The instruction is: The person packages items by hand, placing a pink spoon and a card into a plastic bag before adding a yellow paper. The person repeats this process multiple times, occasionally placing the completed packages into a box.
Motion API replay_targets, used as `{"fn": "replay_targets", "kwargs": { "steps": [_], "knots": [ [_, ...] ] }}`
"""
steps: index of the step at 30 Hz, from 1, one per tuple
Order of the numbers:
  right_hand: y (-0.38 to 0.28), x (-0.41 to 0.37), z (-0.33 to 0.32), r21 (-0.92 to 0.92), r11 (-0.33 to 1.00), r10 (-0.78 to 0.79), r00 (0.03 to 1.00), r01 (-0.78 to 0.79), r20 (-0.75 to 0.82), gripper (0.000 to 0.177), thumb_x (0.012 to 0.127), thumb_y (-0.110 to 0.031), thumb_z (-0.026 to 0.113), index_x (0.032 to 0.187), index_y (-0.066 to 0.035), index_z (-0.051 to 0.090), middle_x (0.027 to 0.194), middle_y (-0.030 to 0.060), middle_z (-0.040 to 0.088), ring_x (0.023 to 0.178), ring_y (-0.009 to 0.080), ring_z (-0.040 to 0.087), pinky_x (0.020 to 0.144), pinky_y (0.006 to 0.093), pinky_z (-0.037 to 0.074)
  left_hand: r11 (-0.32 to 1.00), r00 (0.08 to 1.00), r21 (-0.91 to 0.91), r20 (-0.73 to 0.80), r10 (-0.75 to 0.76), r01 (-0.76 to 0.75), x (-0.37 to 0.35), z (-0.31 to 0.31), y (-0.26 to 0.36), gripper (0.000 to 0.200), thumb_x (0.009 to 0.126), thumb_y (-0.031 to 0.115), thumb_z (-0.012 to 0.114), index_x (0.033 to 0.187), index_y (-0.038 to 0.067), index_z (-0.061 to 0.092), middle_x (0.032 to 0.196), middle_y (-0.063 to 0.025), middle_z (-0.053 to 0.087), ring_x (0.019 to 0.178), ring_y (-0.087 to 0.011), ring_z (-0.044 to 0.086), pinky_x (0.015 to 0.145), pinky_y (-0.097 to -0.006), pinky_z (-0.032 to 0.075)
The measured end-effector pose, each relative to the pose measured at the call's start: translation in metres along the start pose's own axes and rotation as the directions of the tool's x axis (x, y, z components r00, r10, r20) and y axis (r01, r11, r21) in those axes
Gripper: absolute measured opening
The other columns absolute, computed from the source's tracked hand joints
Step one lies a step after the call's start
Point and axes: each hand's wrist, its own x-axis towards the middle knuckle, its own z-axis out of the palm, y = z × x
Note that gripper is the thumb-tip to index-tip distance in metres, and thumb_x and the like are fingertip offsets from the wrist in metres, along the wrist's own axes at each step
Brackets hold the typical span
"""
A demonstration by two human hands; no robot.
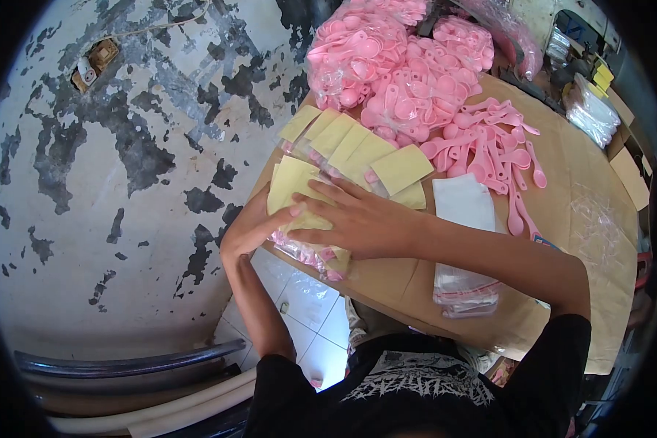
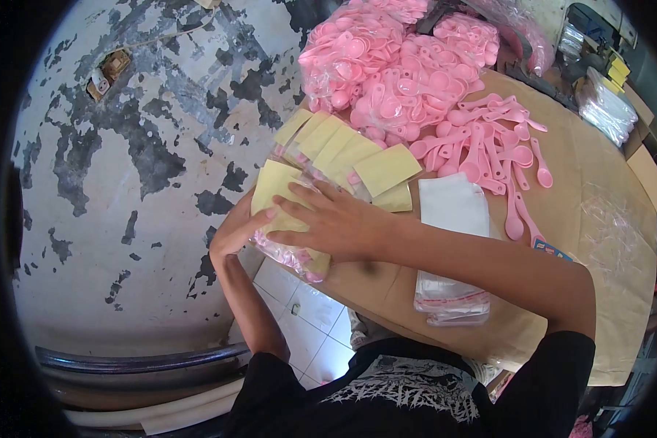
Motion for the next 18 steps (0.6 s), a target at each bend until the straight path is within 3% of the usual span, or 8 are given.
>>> {"fn": "replay_targets", "kwargs": {
  "steps": [6, 11, 15, 18],
  "knots": [
    [-0.012, 0.011, 0.002, -0.064, 0.992, -0.120, 0.984, 0.112, -0.130, 0.052, 0.083, -0.028, 0.060, 0.133, -0.032, 0.046, 0.140, 0.0099, 0.045, 0.133, 0.0337, 0.040, 0.102, 0.0557, 0.039, 0.961, 1.000, -0.274, 0.003, -0.028, 0.028, -0.020, 0.004, -0.030, 0.073, 0.082, 0.023, 0.070, 0.140, -0.005, 0.037, 0.133, -0.0155, 0.050, 0.123, -0.0225, 0.047, 0.103, -0.0328, 0.037],
    [-0.028, -0.004, -0.029, -0.011, 0.986, -0.167, 0.973, 0.168, -0.159, 0.042, 0.083, -0.027, 0.059, 0.125, -0.030, 0.052, 0.138, 0.0087, 0.047, 0.132, 0.0321, 0.041, 0.100, 0.0532, 0.041, 0.949, 0.998, -0.311, 0.005, 0.058, -0.054, -0.049, 0.029, -0.010, 0.075, 0.081, 0.016, 0.069, 0.141, -0.006, 0.032, 0.136, -0.0157, 0.047, 0.125, -0.0244, 0.045, 0.103, -0.0353, 0.038],
    [-0.053, -0.047, -0.096, -0.043, 0.993, -0.109, 0.990, 0.106, -0.092, 0.037, 0.083, -0.028, 0.059, 0.120, -0.032, 0.055, 0.140, 0.0071, 0.046, 0.133, 0.0291, 0.040, 0.101, 0.0531, 0.043, 0.810, 0.991, -0.573, -0.034, 0.128, -0.124, -0.059, 0.096, 0.016, 0.076, 0.076, 0.010, 0.073, 0.140, -0.005, 0.034, 0.133, -0.0149, 0.050, 0.121, -0.0227, 0.049, 0.098, -0.0348, 0.043],
    [-0.078, -0.105, -0.140, -0.080, 0.997, 0.021, 0.999, -0.023, -0.034, 0.035, 0.085, -0.032, 0.060, 0.120, -0.035, 0.056, 0.143, 0.0037, 0.045, 0.134, 0.0255, 0.039, 0.102, 0.0530, 0.043, 0.745, 0.973, -0.667, 0.164, 0.164, -0.013, -0.051, 0.156, 0.046, 0.071, 0.077, 0.007, 0.073, 0.138, -0.003, 0.037, 0.127, -0.0124, 0.055, 0.117, -0.0203, 0.053, 0.095, -0.0331, 0.046]
  ]
}}
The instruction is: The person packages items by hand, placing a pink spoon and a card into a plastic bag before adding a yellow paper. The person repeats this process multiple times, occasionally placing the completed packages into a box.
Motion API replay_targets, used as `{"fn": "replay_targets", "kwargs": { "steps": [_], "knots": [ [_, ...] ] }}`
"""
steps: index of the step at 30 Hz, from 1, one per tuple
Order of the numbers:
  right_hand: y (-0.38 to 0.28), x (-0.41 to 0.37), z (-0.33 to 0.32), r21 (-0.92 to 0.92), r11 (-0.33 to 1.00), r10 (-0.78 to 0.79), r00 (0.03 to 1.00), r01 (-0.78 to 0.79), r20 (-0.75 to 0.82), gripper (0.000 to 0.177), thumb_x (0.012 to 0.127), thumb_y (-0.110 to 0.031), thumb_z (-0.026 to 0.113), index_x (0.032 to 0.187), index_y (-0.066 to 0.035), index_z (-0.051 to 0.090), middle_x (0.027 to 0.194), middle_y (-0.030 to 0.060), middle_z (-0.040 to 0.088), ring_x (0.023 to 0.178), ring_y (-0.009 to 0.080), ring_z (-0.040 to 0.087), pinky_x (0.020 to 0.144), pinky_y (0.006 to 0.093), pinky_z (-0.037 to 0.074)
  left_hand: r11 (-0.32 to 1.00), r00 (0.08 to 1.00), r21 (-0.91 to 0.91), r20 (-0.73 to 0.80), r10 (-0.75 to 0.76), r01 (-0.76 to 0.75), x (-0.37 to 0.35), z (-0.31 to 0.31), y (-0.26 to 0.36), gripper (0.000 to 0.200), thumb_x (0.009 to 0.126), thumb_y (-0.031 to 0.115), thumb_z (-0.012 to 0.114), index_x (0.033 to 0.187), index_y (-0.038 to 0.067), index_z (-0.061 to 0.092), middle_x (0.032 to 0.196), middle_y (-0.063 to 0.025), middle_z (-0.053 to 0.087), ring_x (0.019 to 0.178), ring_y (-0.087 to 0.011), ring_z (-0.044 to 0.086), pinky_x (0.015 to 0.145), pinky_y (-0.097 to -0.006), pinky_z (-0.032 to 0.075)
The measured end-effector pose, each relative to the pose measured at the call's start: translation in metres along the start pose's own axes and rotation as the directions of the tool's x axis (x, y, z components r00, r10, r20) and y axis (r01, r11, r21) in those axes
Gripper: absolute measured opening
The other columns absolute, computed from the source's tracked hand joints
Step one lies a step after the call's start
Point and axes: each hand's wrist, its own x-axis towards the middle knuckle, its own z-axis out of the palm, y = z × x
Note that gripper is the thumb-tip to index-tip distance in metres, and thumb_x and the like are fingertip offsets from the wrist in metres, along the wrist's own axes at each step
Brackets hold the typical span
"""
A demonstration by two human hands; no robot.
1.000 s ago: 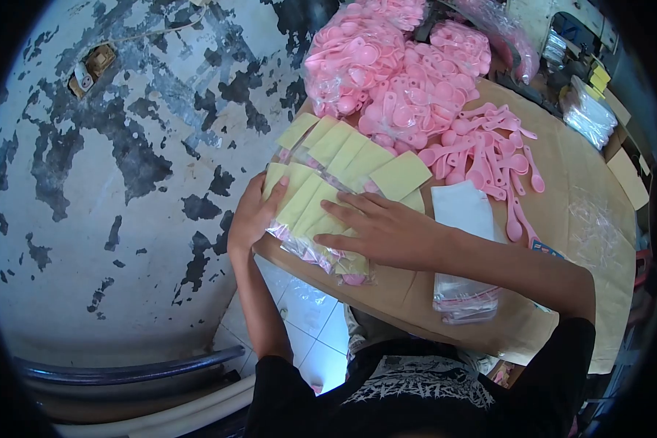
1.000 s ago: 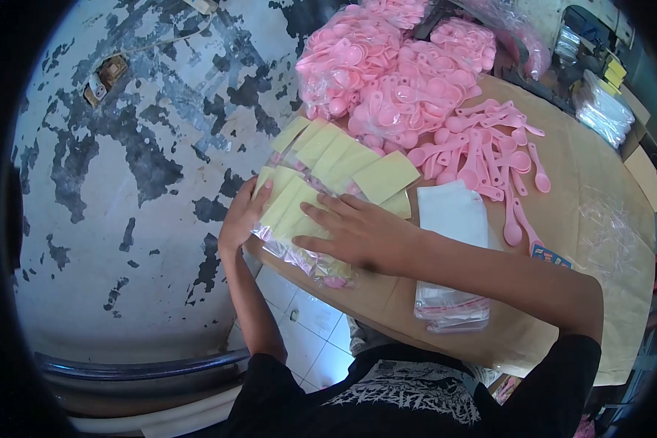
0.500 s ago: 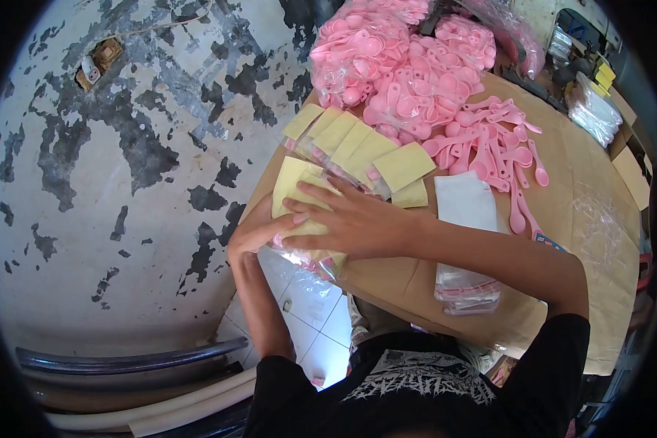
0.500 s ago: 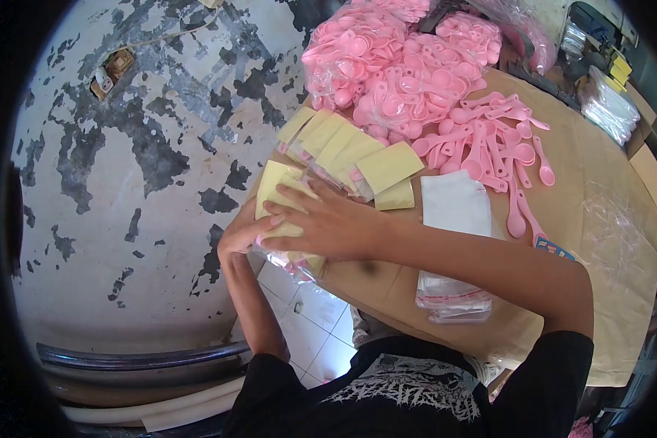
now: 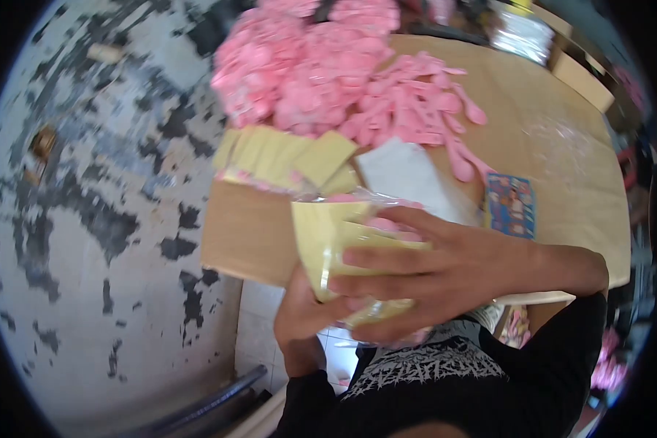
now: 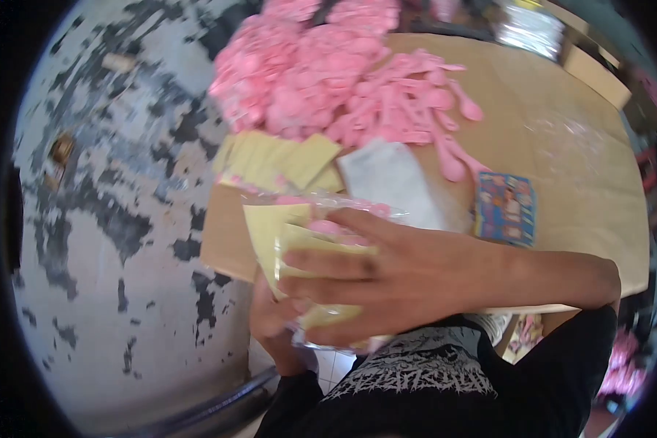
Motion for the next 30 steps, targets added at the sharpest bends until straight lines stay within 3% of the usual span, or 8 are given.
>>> {"fn": "replay_targets", "kwargs": {
  "steps": [6, 7, 10, 15, 17, 22, 27, 30],
  "knots": [
    [-0.091, -0.117, -0.067, -0.320, 0.880, 0.393, 0.916, -0.350, 0.081, 0.039, 0.087, -0.048, 0.061, 0.124, -0.050, 0.050, 0.142, -0.0057, 0.048, 0.137, 0.0210, 0.036, 0.106, 0.0543, 0.040, 0.966, 0.823, 0.201, 0.514, -0.244, 0.161, 0.053, 0.109, -0.035, 0.067, 0.081, 0.010, 0.071, 0.137, 0.000, 0.036, 0.124, -0.0136, 0.055, 0.114, -0.0191, 0.054, 0.093, -0.0340, 0.047],
    [-0.112, -0.133, -0.075, -0.304, 0.841, 0.489, 0.869, -0.448, 0.071, 0.036, 0.086, -0.054, 0.059, 0.122, -0.054, 0.052, 0.139, -0.0073, 0.051, 0.137, 0.0206, 0.035, 0.109, 0.0558, 0.035, 0.968, 0.773, 0.220, 0.591, -0.232, 0.122, 0.060, 0.130, -0.045, 0.067, 0.082, 0.011, 0.071, 0.137, -0.001, 0.035, 0.124, -0.0140, 0.055, 0.114, -0.0194, 0.054, 0.093, -0.0344, 0.047],
    [-0.170, -0.175, -0.094, -0.240, 0.682, 0.709, 0.705, -0.691, -0.015, 0.032, 0.087, -0.035, 0.064, 0.117, -0.045, 0.060, 0.140, -0.0055, 0.051, 0.131, 0.0204, 0.045, 0.109, 0.0524, 0.039, 0.966, 0.644, 0.159, 0.721, -0.256, 0.206, 0.061, 0.185, -0.095, 0.067, 0.083, 0.013, 0.070, 0.137, -0.002, 0.033, 0.122, -0.0161, 0.054, 0.112, -0.0210, 0.055, 0.091, -0.0355, 0.048],
    [-0.274, -0.221, -0.096, -0.330, 0.298, 0.926, 0.355, -0.896, -0.128, 0.041, 0.073, -0.033, 0.076, 0.111, -0.043, 0.065, 0.136, -0.0002, 0.053, 0.138, 0.0263, 0.035, 0.113, 0.0551, 0.029, 0.961, 0.445, 0.192, 0.856, -0.263, 0.198, 0.045, 0.269, -0.168, 0.066, 0.086, 0.023, 0.070, 0.134, -0.005, 0.034, 0.113, -0.0187, 0.057, 0.102, -0.0239, 0.060, 0.086, -0.0346, 0.050],
    [-0.316, -0.240, -0.084, -0.347, 0.104, 0.968, 0.175, -0.932, -0.178, 0.040, 0.073, -0.027, 0.076, 0.110, -0.037, 0.066, 0.139, 0.0046, 0.050, 0.137, 0.0294, 0.036, 0.112, 0.0560, 0.030, 0.968, 0.411, 0.238, 0.878, -0.247, 0.075, 0.035, 0.296, -0.197, 0.065, 0.087, 0.029, 0.069, 0.131, -0.006, 0.036, 0.110, -0.0204, 0.060, 0.097, -0.0270, 0.064, 0.083, -0.0356, 0.051],
    [-0.396, -0.270, -0.048, -0.326, -0.297, 0.939, -0.212, -0.898, -0.270, 0.047, 0.072, -0.020, 0.075, 0.116, -0.031, 0.061, 0.142, 0.0094, 0.046, 0.135, 0.0352, 0.038, 0.106, 0.0567, 0.034, 0.918, 0.119, 0.317, 0.929, -0.352, 0.240, 0.001, 0.346, -0.296, 0.061, 0.086, 0.033, 0.069, 0.128, -0.004, 0.044, 0.110, -0.0171, 0.062, 0.099, -0.0229, 0.063, 0.084, -0.0331, 0.051],
    [-0.441, -0.288, -0.026, -0.327, -0.462, 0.869, -0.347, -0.824, -0.352, 0.049, 0.070, -0.012, 0.071, 0.116, -0.026, 0.059, 0.144, 0.0127, 0.044, 0.135, 0.0395, 0.038, 0.105, 0.0568, 0.035, 0.855, -0.087, 0.438, 0.898, -0.432, 0.279, -0.021, 0.378, -0.332, 0.061, 0.084, 0.035, 0.071, 0.127, -0.002, 0.050, 0.110, -0.0129, 0.063, 0.099, -0.0196, 0.063, 0.082, -0.0306, 0.052],
    [-0.459, -0.297, -0.019, -0.324, -0.517, 0.828, -0.366, -0.792, -0.425, 0.037, 0.075, -0.011, 0.067, 0.109, -0.024, 0.060, 0.145, 0.0130, 0.043, 0.134, 0.0400, 0.039, 0.106, 0.0558, 0.035, 0.871, -0.118, 0.372, 0.928, -0.353, 0.319, -0.033, 0.391, -0.340, 0.061, 0.084, 0.036, 0.072, 0.127, -0.001, 0.051, 0.111, -0.0125, 0.063, 0.099, -0.0201, 0.063, 0.082, -0.0308, 0.052]
  ]
}}
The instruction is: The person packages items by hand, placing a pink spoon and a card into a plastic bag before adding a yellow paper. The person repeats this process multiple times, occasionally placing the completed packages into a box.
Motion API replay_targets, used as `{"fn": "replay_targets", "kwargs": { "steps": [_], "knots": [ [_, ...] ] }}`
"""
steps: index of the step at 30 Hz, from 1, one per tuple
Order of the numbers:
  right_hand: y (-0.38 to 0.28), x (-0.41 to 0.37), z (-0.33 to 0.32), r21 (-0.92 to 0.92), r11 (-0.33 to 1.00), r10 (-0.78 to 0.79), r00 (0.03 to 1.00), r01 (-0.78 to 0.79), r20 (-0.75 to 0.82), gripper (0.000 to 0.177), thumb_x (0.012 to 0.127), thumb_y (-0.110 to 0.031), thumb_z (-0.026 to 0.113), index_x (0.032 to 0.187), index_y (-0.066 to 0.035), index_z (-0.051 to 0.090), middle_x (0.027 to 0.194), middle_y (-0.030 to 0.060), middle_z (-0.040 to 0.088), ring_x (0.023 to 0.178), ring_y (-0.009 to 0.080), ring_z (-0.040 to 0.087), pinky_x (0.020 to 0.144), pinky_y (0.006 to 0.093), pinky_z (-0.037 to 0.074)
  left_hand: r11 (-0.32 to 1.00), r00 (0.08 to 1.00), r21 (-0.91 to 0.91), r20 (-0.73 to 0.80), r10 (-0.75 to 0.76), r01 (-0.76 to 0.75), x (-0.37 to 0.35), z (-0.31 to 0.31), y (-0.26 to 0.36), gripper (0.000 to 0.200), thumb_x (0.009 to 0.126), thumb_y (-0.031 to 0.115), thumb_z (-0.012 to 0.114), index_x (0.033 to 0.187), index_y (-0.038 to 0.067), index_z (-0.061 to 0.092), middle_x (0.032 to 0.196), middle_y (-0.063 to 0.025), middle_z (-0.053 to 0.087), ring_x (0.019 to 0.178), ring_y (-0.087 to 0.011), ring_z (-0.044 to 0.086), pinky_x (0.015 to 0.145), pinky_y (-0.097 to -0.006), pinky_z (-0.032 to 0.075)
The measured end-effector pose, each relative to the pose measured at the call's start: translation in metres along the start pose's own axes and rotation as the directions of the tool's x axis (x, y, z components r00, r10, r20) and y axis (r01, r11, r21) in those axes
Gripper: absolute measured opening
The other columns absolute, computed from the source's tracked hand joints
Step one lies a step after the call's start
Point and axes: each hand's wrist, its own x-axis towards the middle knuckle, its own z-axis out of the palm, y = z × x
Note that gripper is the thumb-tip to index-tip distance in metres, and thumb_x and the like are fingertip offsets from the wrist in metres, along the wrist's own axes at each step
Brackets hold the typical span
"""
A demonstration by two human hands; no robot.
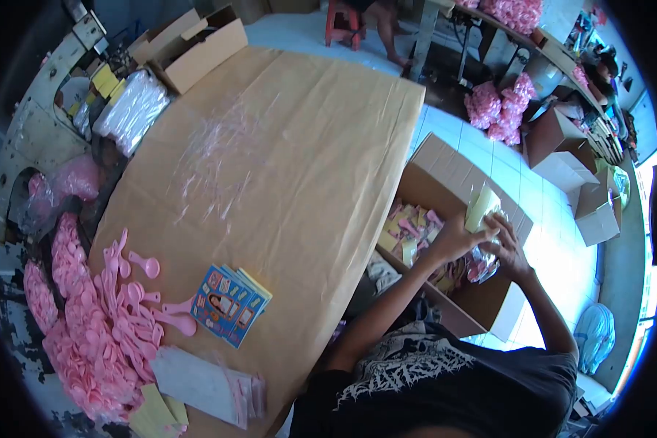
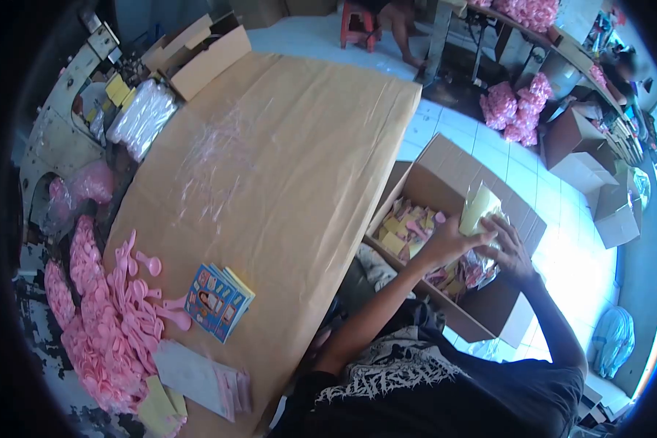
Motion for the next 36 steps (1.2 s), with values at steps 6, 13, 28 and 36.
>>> {"fn": "replay_targets", "kwargs": {
  "steps": [6, 13, 28, 36],
  "knots": [
    [0.017, -0.018, 0.001, -0.114, 0.993, 0.021, 1.000, -0.023, -0.019, 0.039, 0.076, -0.017, 0.069, 0.112, -0.026, 0.057, 0.144, 0.0145, 0.042, 0.135, 0.0392, 0.037, 0.107, 0.0545, 0.034, 0.997, 0.997, -0.065, 0.066, 0.040, -0.036, 0.029, 0.009, -0.017, 0.063, 0.085, 0.038, 0.071, 0.128, -0.001, 0.050, 0.112, -0.0126, 0.062, 0.100, -0.0192, 0.062, 0.083, -0.0310, 0.052],
    [0.024, -0.016, 0.048, -0.235, 0.920, 0.380, 0.858, -0.313, 0.346, 0.091, 0.065, -0.022, 0.082, 0.145, -0.025, 0.038, 0.154, 0.0131, 0.026, 0.144, 0.0339, 0.018, 0.116, 0.0558, 0.017, 0.932, 0.912, 0.360, -0.393, 0.117, 0.036, 0.037, -0.054, -0.197, 0.075, 0.090, 0.051, 0.061, 0.138, -0.002, 0.040, 0.111, -0.0121, 0.062, 0.100, -0.0160, 0.061, 0.086, -0.0262, 0.047],
    [-0.148, 0.222, -0.034, 0.232, 0.839, -0.366, 0.827, 0.492, -0.427, 0.024, 0.066, 0.002, 0.069, 0.086, -0.010, 0.066, 0.090, 0.0048, 0.065, 0.087, 0.0266, 0.058, 0.084, 0.0429, 0.044, 0.846, 0.813, 0.380, -0.573, -0.101, 0.374, -0.372, -0.003, -0.030, 0.035, 0.097, 0.024, 0.057, 0.125, 0.003, 0.057, 0.125, -0.0104, 0.060, 0.113, -0.0218, 0.057, 0.101, -0.0341, 0.042],
    [-0.381, 0.344, -0.031, 0.410, 0.117, -0.855, 0.301, 0.905, -0.421, 0.025, 0.069, -0.003, 0.072, 0.092, -0.011, 0.068, 0.095, 0.0035, 0.064, 0.091, 0.0255, 0.059, 0.086, 0.0422, 0.044, 0.932, 0.791, 0.321, -0.609, 0.069, 0.166, -0.562, 0.105, 0.102, 0.044, 0.092, 0.019, 0.063, 0.128, -0.005, 0.052, 0.131, -0.0199, 0.056, 0.122, -0.0310, 0.054, 0.101, -0.0380, 0.042]
  ]
}}
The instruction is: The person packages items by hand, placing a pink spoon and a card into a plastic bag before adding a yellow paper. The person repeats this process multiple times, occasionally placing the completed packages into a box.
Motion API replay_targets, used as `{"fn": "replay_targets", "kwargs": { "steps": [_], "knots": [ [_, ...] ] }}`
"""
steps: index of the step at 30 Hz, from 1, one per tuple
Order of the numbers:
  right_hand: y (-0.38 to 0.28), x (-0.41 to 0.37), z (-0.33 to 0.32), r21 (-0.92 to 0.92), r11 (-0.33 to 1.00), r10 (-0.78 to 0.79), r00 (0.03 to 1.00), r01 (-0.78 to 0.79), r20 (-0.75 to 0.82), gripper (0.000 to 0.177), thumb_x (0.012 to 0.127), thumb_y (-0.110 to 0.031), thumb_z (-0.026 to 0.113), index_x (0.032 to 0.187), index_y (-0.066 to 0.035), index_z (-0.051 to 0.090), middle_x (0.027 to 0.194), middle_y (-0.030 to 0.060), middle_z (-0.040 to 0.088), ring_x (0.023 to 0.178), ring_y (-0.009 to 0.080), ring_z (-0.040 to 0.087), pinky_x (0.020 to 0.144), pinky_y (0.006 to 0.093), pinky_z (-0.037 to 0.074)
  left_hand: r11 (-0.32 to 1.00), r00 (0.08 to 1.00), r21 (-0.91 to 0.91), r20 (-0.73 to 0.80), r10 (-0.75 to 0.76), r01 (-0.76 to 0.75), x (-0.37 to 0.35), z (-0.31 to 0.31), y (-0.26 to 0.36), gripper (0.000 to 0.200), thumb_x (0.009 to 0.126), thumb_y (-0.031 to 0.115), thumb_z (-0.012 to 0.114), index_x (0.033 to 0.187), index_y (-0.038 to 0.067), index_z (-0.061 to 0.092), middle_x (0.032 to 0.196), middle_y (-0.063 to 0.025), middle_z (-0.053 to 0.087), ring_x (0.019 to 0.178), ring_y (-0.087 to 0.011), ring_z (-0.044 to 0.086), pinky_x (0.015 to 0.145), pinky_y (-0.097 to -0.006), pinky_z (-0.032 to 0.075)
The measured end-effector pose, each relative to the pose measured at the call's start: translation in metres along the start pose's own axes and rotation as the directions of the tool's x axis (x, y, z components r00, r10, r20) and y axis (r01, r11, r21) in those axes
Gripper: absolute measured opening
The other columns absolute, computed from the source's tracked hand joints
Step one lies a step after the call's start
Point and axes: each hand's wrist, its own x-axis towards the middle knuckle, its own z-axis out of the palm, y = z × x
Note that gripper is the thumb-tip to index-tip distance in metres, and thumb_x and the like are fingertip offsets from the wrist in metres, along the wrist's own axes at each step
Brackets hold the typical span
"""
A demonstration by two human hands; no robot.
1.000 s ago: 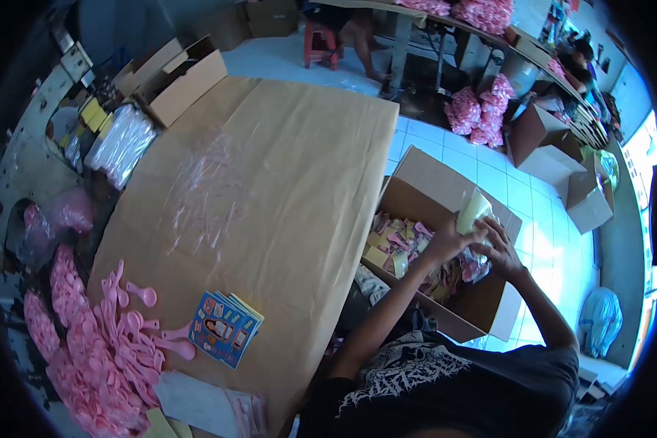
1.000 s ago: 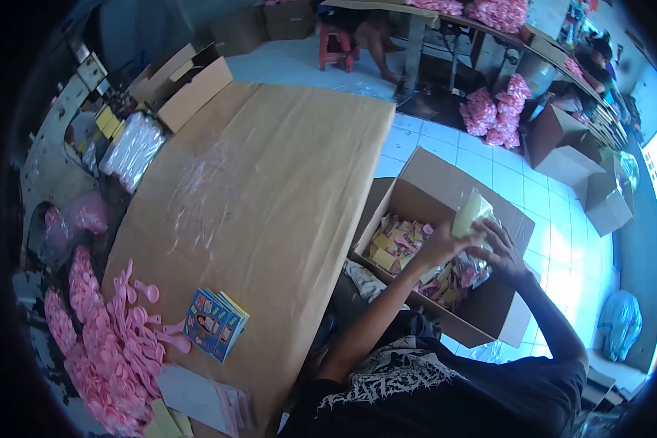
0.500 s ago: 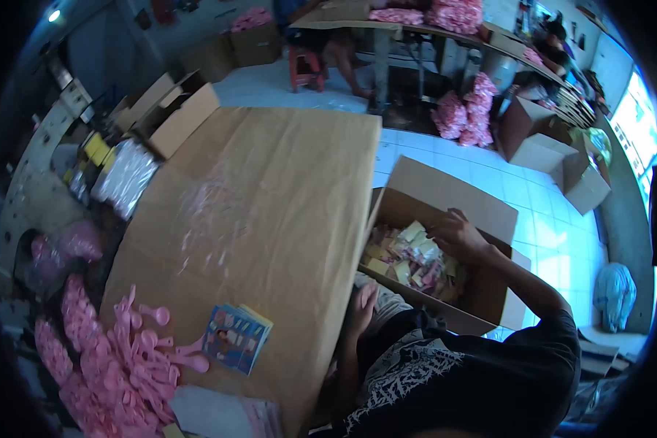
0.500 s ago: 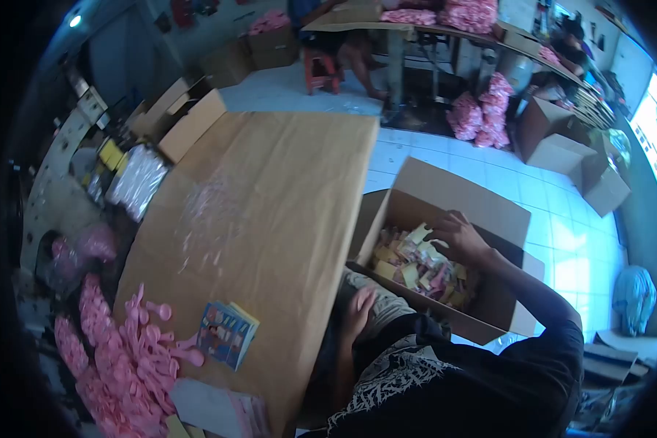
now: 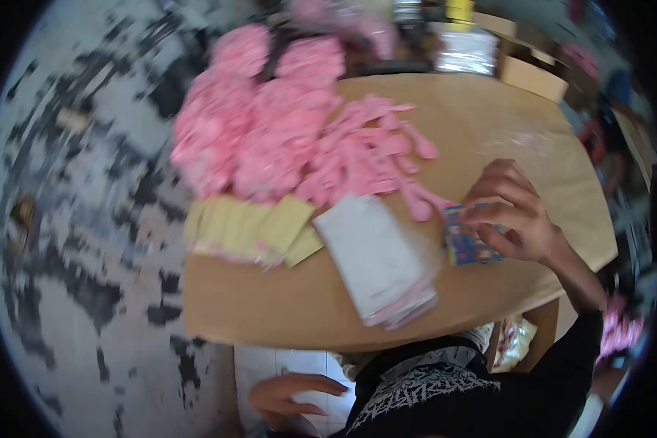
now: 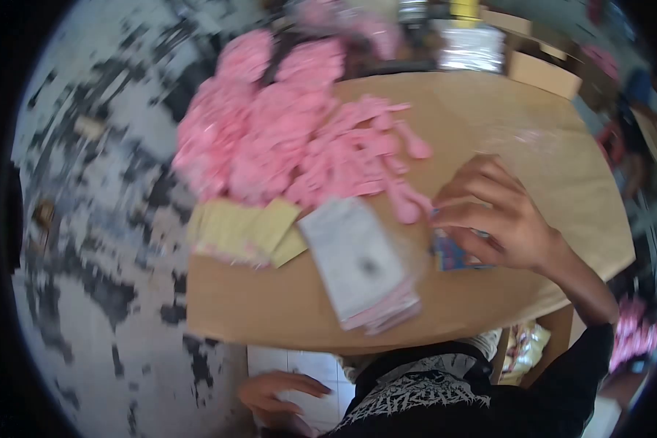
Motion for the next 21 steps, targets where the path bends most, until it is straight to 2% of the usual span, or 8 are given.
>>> {"fn": "replay_targets", "kwargs": {
  "steps": [2, 4, 6, 8, 12, 14, 20, 21],
  "knots": [
    [0.004, 0.044, 0.032, 0.053, 0.991, -0.131, 0.983, 0.126, 0.125, 0.031, 0.070, -0.008, 0.075, 0.100, -0.011, 0.067, 0.105, 0.0056, 0.062, 0.100, 0.0270, 0.057, 0.091, 0.0434, 0.044, 0.975, 0.848, 0.087, -0.482, 0.222, -0.206, -0.054, 0.000, 0.004, 0.045, 0.088, 0.022, 0.068, 0.119, -0.009, 0.056, 0.114, -0.0247, 0.064, 0.107, -0.0358, 0.063, 0.095, -0.0429, 0.047],
    [0.002, 0.084, 0.065, 0.130, 0.971, -0.227, 0.944, 0.200, 0.240, 0.038, 0.071, -0.009, 0.075, 0.108, -0.011, 0.065, 0.113, 0.0070, 0.061, 0.108, 0.0288, 0.056, 0.095, 0.0443, 0.044, 0.977, 0.354, 0.204, -0.911, 0.212, -0.062, -0.071, -0.011, 0.010, 0.035, 0.090, 0.024, 0.065, 0.107, -0.006, 0.060, 0.104, -0.0209, 0.068, 0.097, -0.0329, 0.067, 0.089, -0.0417, 0.050],
    [0.001, 0.113, 0.109, 0.183, 0.951, -0.296, 0.906, 0.250, 0.301, 0.054, 0.070, -0.016, 0.079, 0.120, -0.013, 0.059, 0.122, 0.0111, 0.056, 0.116, 0.0328, 0.052, 0.100, 0.0444, 0.041, 0.941, -0.042, 0.273, -0.957, 0.286, 0.198, -0.071, -0.055, 0.019, 0.032, 0.095, 0.022, 0.058, 0.116, -0.002, 0.059, 0.115, -0.0126, 0.064, 0.105, -0.0211, 0.061, 0.094, -0.0333, 0.044],
    [-0.004, 0.132, 0.146, 0.192, 0.942, -0.331, 0.860, 0.275, 0.390, 0.070, 0.070, -0.019, 0.081, 0.132, -0.014, 0.049, 0.132, 0.0148, 0.049, 0.124, 0.0352, 0.046, 0.105, 0.0449, 0.038, 0.934, -0.150, 0.250, -0.944, 0.294, 0.256, -0.070, -0.105, 0.029, 0.044, 0.095, 0.029, 0.059, 0.126, -0.002, 0.055, 0.128, -0.0133, 0.057, 0.117, -0.0206, 0.053, 0.100, -0.0328, 0.039],
    [-0.014, 0.161, 0.188, 0.130, 0.933, -0.345, 0.730, 0.336, 0.589, 0.099, 0.066, -0.016, 0.081, 0.149, -0.018, 0.026, 0.149, 0.0216, 0.030, 0.138, 0.0374, 0.030, 0.114, 0.0463, 0.028, 0.911, -0.227, 0.006, -0.968, 0.109, 0.413, -0.081, -0.201, -0.009, 0.088, 0.090, 0.061, 0.052, 0.145, -0.004, 0.032, 0.144, -0.0218, 0.041, 0.136, -0.0297, 0.037, 0.110, -0.0367, 0.029],
    [-0.019, 0.171, 0.196, 0.131, 0.927, -0.356, 0.720, 0.350, 0.595, 0.102, 0.064, -0.015, 0.081, 0.149, -0.018, 0.026, 0.150, 0.0217, 0.029, 0.139, 0.0393, 0.029, 0.115, 0.0470, 0.027, 0.909, -0.074, -0.074, -0.996, -0.048, 0.409, -0.080, -0.242, -0.027, 0.104, 0.084, 0.069, 0.053, 0.147, -0.008, 0.022, 0.146, -0.0255, 0.037, 0.137, -0.0311, 0.035, 0.112, -0.0374, 0.028],
    [-0.026, 0.194, 0.219, 0.103, 0.921, -0.345, 0.665, 0.375, 0.663, 0.109, 0.057, -0.024, 0.084, 0.149, -0.022, 0.025, 0.149, 0.0264, 0.028, 0.137, 0.0444, 0.031, 0.114, 0.0474, 0.028, 0.821, 0.226, -0.136, -0.925, -0.306, 0.555, -0.070, -0.267, -0.022, 0.096, 0.083, 0.066, 0.056, 0.140, -0.009, 0.038, 0.142, -0.0254, 0.043, 0.132, -0.0293, 0.042, 0.110, -0.0334, 0.030],
    [-0.029, 0.200, 0.222, 0.096, 0.926, -0.332, 0.666, 0.366, 0.668, 0.109, 0.057, -0.026, 0.084, 0.149, -0.022, 0.025, 0.149, 0.0271, 0.027, 0.136, 0.0442, 0.032, 0.113, 0.0472, 0.029, 0.826, 0.214, -0.061, -0.953, -0.216, 0.561, -0.070, -0.268, -0.026, 0.092, 0.084, 0.064, 0.056, 0.139, -0.008, 0.041, 0.138, -0.0238, 0.047, 0.129, -0.0278, 0.045, 0.108, -0.0326, 0.032]
  ]
}}
